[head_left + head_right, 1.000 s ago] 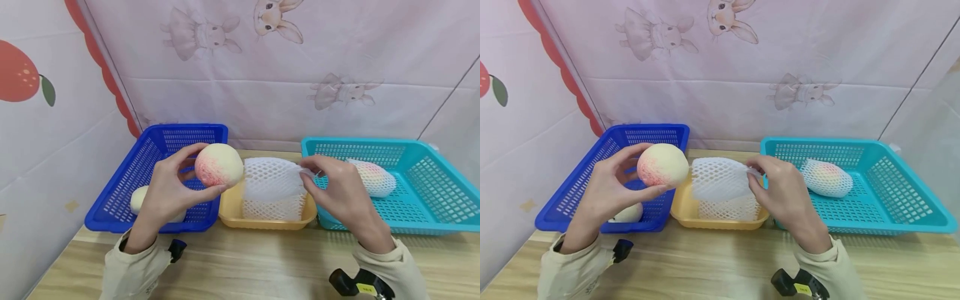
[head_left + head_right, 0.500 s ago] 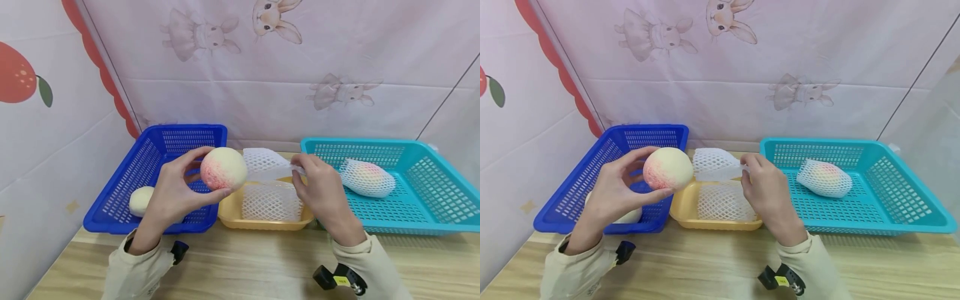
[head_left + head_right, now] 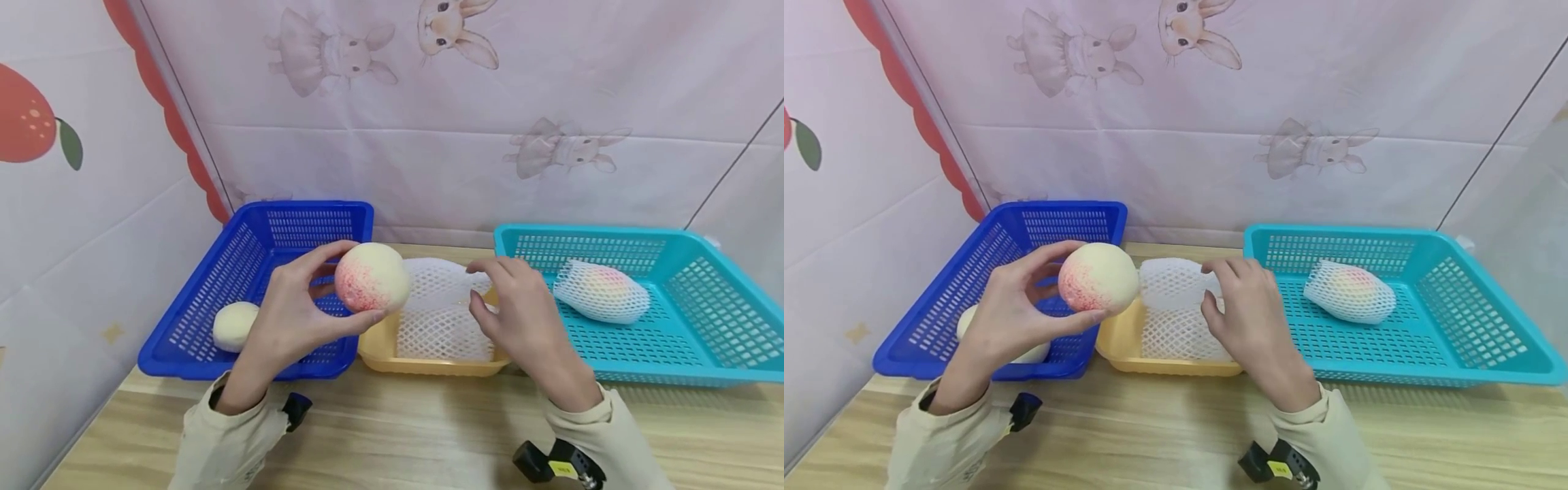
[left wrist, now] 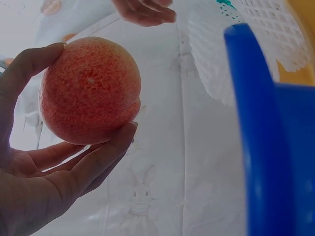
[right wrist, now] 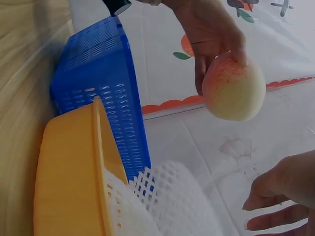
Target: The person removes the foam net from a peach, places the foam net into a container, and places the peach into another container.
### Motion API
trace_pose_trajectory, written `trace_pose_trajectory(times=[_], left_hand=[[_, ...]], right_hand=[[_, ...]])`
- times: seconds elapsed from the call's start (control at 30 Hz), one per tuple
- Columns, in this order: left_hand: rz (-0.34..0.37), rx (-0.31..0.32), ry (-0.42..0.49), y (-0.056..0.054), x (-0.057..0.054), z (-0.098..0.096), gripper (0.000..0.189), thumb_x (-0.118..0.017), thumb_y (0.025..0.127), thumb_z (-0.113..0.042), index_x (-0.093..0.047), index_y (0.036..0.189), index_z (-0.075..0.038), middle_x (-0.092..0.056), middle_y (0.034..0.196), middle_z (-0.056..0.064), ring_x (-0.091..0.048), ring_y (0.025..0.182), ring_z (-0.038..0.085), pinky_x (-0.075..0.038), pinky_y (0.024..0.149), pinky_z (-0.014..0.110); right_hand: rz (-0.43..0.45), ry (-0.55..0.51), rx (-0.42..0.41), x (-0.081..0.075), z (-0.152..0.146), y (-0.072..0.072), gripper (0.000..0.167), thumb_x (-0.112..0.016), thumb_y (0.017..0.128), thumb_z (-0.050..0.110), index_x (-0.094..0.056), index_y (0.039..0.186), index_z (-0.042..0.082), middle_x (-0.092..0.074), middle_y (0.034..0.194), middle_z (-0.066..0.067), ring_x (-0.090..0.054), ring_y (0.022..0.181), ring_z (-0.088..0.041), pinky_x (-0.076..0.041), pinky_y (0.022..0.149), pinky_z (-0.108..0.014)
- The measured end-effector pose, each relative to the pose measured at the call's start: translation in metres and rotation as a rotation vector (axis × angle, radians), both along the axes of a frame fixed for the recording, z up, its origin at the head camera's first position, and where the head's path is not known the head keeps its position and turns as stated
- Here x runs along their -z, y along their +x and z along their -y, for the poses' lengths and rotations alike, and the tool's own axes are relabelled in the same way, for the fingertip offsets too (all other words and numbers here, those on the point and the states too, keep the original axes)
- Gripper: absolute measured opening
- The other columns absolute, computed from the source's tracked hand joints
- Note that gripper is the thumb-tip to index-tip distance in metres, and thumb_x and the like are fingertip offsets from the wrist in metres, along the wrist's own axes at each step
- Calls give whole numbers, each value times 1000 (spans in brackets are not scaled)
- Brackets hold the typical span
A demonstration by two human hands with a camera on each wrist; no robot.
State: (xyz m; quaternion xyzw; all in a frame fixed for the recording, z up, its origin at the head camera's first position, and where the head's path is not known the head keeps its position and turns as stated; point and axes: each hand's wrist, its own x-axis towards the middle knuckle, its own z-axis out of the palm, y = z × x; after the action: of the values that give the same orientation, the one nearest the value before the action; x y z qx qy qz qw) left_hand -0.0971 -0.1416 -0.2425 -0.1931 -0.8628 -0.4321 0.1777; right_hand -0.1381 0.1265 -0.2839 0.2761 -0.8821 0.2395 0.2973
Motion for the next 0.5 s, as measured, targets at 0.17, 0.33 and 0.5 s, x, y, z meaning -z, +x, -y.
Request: trace_pose_trajectory(times=[0.17, 0.33, 0.5], left_hand=[[7, -15, -10, 0, 2, 3, 71, -91, 64, -18, -59, 126, -4, -63, 120, 10, -65, 102, 24, -56, 78, 31], [38, -52, -17, 2, 3, 9, 73, -91, 64, -20, -59, 128, -6, -63, 121, 10, -64, 102, 24, -56, 79, 34], [60, -88, -32, 2, 4, 17, 73, -90, 65, -25, -58, 128, -8, -62, 122, 9, -63, 102, 24, -56, 81, 38]], right_hand=[[-2, -49, -5, -4, -1, 1, 20, -71, 79, -1, -67, 99, 1, -67, 98, -14, -60, 90, -33, -50, 77, -46], [21, -59, 10, -4, -2, 1, 18, -70, 81, 0, -67, 99, 1, -67, 99, -14, -61, 94, -33, -51, 79, -47], [33, -77, 10, -3, -1, 2, 16, -69, 81, 0, -67, 98, 2, -68, 99, -14, -62, 93, -32, -53, 75, -46]])
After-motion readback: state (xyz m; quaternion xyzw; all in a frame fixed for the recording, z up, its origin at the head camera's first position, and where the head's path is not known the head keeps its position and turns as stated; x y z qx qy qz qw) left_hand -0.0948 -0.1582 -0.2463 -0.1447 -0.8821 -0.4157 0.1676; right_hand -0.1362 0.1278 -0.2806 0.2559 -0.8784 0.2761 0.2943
